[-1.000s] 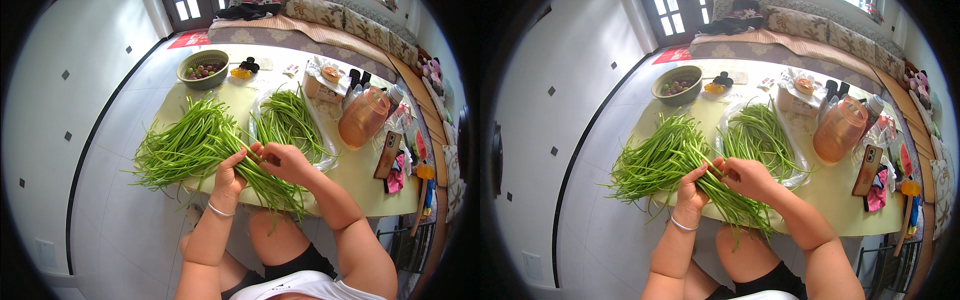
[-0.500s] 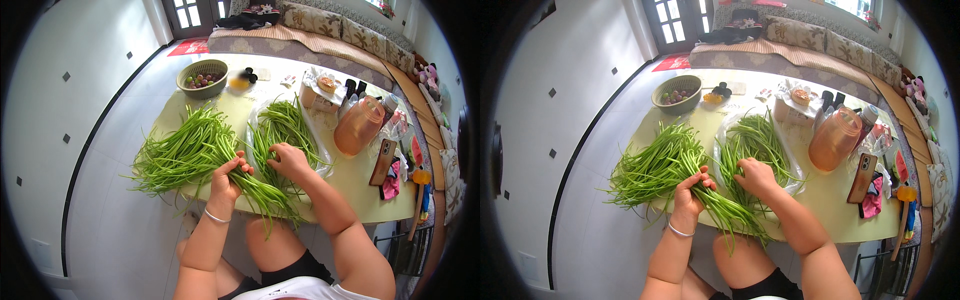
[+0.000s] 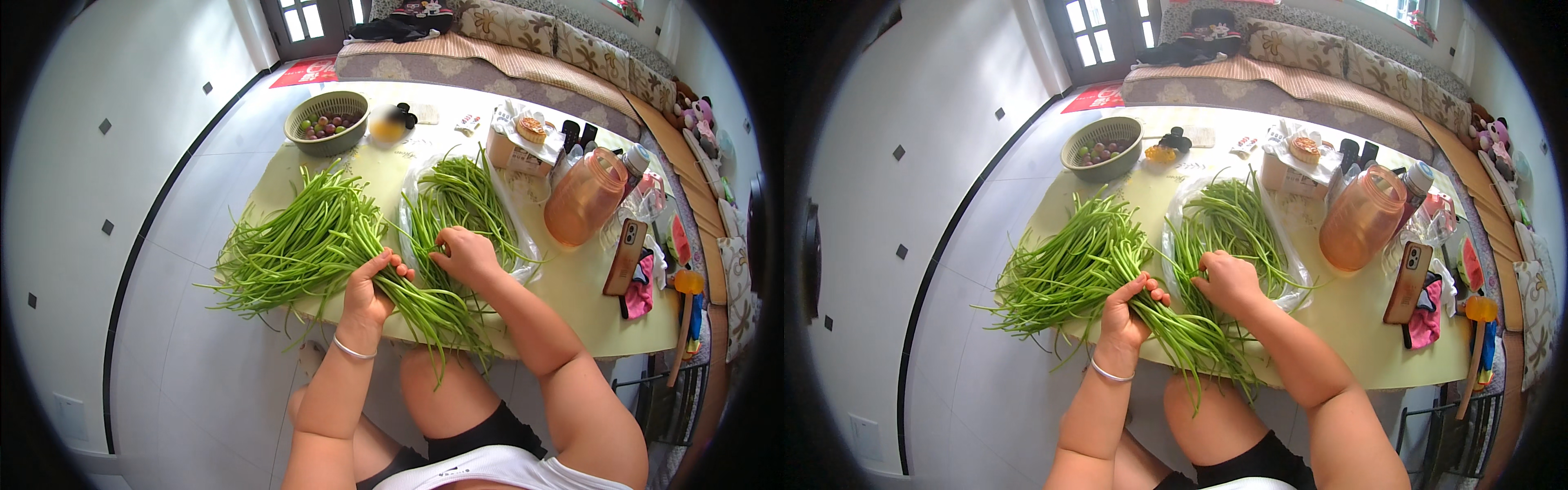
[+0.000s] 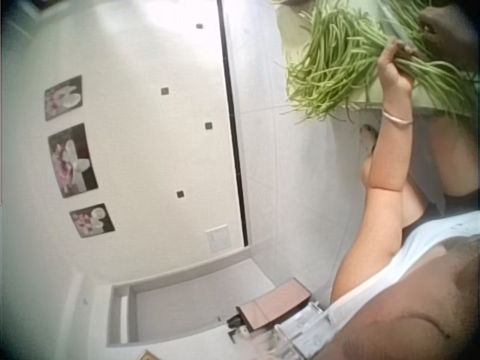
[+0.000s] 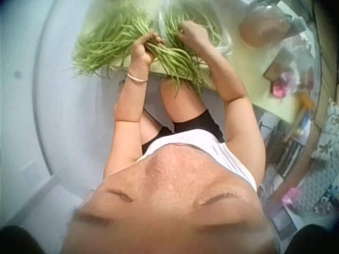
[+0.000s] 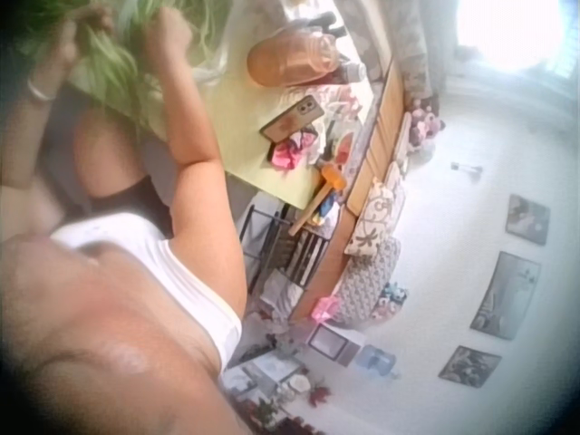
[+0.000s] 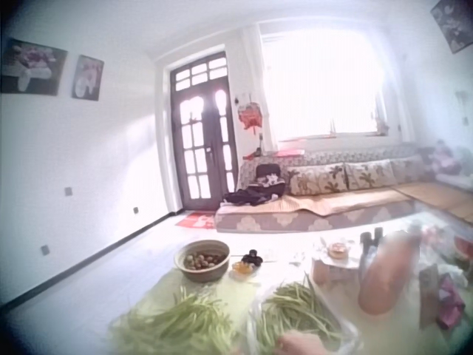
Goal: The person sits on the floor and snaps the ends off long green vegetables by hand. They hold a bundle of the vegetables in their left hand and use their right hand to break off the tips, placing the trimmed pieces into a plastic bag on the table.
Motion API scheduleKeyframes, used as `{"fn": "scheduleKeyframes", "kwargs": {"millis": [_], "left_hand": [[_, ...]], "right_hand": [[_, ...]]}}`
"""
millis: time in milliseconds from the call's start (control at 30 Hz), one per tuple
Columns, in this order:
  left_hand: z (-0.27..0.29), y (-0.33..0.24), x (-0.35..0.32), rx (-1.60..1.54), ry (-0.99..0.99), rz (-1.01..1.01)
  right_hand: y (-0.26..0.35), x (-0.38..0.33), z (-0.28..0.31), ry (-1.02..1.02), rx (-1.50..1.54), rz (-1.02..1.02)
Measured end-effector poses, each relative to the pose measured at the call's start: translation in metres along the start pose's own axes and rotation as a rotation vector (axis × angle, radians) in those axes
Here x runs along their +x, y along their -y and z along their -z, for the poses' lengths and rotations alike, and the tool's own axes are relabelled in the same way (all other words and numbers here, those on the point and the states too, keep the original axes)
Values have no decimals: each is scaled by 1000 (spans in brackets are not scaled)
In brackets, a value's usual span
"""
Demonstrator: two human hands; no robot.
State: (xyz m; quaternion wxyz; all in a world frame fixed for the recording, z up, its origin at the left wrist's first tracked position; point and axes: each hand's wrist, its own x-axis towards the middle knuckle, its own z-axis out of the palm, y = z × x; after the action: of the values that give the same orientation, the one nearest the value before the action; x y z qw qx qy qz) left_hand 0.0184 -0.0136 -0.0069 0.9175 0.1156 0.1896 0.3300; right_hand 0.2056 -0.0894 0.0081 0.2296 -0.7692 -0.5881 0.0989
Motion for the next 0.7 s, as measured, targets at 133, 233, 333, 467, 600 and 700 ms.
{"fn": "scheduleKeyframes", "kwargs": {"millis": [133,233,333,467,600,700], "left_hand": [[1,0,1,-4,-5,7],[0,2,2,1,-23,5],[-1,1,1,0,-35,13],[0,-1,1,-12,1,31],[0,-2,-2,-1,15,33],[-3,-2,-2,-39,-7,46]], "right_hand": [[2,-2,0,-10,-34,16],[-1,-2,-1,-13,-15,86],[-2,-1,-3,-63,109,54],[-11,0,-2,-179,436,3],[-1,-1,0,-299,665,29],[8,-7,3,-280,722,75]]}}
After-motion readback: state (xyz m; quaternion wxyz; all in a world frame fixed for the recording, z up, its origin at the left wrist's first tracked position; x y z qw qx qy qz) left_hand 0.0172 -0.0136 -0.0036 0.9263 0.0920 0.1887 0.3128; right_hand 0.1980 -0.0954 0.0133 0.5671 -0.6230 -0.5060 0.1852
